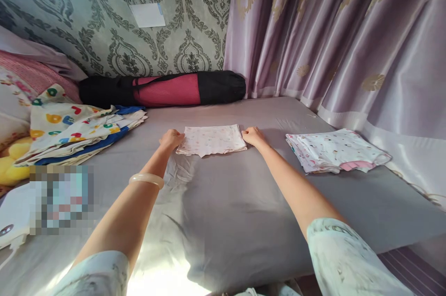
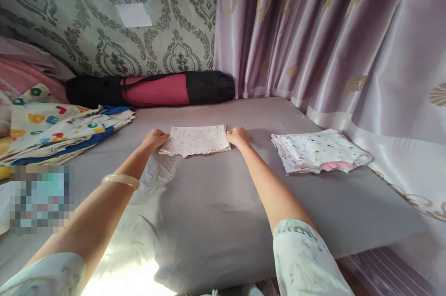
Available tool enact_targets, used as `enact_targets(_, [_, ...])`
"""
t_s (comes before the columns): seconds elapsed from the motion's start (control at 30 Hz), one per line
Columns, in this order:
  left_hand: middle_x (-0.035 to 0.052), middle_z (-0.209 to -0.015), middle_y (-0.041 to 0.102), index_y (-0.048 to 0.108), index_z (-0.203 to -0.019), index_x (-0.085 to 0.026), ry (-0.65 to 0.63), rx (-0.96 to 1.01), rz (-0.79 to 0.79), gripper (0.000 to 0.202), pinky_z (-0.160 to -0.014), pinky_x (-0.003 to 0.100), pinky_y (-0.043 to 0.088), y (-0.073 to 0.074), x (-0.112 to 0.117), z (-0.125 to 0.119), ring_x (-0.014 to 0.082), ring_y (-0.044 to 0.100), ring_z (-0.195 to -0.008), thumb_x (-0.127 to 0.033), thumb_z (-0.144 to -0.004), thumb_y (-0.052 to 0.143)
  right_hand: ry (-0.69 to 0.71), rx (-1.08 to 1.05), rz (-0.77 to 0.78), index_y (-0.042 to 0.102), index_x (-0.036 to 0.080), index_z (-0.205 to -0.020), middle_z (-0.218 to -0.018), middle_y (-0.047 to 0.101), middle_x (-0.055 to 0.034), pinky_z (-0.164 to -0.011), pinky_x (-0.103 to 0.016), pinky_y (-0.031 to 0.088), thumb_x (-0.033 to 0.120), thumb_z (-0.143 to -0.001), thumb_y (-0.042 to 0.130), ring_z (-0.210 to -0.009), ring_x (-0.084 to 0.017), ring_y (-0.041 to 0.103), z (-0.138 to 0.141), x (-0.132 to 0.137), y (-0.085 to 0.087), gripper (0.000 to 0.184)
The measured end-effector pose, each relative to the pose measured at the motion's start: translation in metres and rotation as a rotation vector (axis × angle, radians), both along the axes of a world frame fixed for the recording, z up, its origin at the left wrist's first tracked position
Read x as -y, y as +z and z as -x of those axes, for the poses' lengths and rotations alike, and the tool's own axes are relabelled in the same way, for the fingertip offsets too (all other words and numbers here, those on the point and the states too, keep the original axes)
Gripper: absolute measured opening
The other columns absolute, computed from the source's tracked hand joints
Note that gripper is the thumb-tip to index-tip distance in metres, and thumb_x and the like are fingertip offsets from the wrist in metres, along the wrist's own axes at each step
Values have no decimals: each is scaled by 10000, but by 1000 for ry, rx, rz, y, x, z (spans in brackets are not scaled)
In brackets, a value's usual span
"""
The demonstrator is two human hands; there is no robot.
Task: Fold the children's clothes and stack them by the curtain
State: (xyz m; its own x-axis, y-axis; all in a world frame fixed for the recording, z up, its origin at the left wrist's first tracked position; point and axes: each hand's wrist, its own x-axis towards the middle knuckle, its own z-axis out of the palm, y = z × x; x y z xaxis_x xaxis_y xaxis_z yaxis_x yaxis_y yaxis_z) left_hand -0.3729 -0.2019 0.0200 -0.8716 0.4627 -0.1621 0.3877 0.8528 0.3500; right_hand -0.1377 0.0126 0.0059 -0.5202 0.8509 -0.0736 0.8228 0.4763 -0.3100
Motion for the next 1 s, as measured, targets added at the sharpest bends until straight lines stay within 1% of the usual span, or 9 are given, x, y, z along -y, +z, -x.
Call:
enact_targets(0.13, [134,-1010,733,698,-861,-196,49,59,-25,281,-897,417,462,-3,-9,-3,312,653,-1060,-456,-796,612,-10,21,-24,714,158,-1117,-1280,606,-188,-957,-384,435,441,-901,482,-1230,-305,535,11,10,-3,425])
enact_targets(0.2, [136,-960,735,686,-866,-181,66,91,-36,314,-861,404,484,-5,-13,-5,300,670,-1005,-477,-779,625,-24,24,-19,701,140,-1140,-1318,565,-206,-984,-402,427,436,-895,496,-1244,-315,521,15,16,-2,436])
enact_targets(0.33, [145,-1025,725,667,-909,-173,67,99,-61,322,-859,390,493,-6,-18,-10,286,667,-1013,-461,-770,635,-58,16,12,673,141,-1180,-1356,525,-208,-996,-406,431,374,-889,514,-1254,-310,512,21,24,0,406])
enact_targets(0.5, [162,-1184,674,639,-1003,-194,16,-68,-45,299,-951,460,437,-4,-21,-22,337,598,-1159,-390,-778,632,-45,-22,38,644,171,-1174,-1283,600,-155,-972,-361,447,345,-877,550,-1228,-283,545,25,31,3,357])
enact_targets(0.63, [155,-1182,672,619,-1041,-195,-87,-181,-40,282,-935,444,442,4,-22,-34,339,595,-1159,-374,-835,550,8,-70,-1,605,185,-1180,-1216,649,-118,-929,-335,466,307,-880,551,-1157,-265,597,25,39,3,329])
enact_targets(0.77, [154,-1180,674,643,-1008,-188,-77,-152,-55,276,-871,388,472,13,-20,-40,340,601,-1147,-379,-842,533,27,-97,-22,601,214,-1155,-1193,666,-89,-915,-334,472,332,-880,552,-1134,-259,613,24,41,3,302])
enact_targets(0.87, [163,-1188,671,665,-1005,-179,-30,-114,-73,282,-852,371,482,18,-18,-38,341,605,-1147,-369,-826,559,-7,-106,12,600,226,-1167,-1191,674,-81,-892,-323,482,369,-875,562,-1132,-247,621,23,39,4,327])
enact_targets(0.93, [174,-1153,686,680,-967,-169,0,-84,-72,265,-826,356,491,19,-15,-35,338,623,-1123,-360,-811,582,-53,-111,57,610,234,-1174,-1200,677,-83,-865,-307,491,404,-864,575,-1131,-238,628,23,38,5,355])
enact_targets(1.0, [171,-1058,718,687,-867,-167,25,-30,-50,210,-765,332,499,18,-11,-31,331,654,-1062,-344,-782,613,-87,-114,116,645,241,-1136,-1192,689,-82,-819,-283,500,426,-845,596,-1109,-231,646,23,36,6,349])
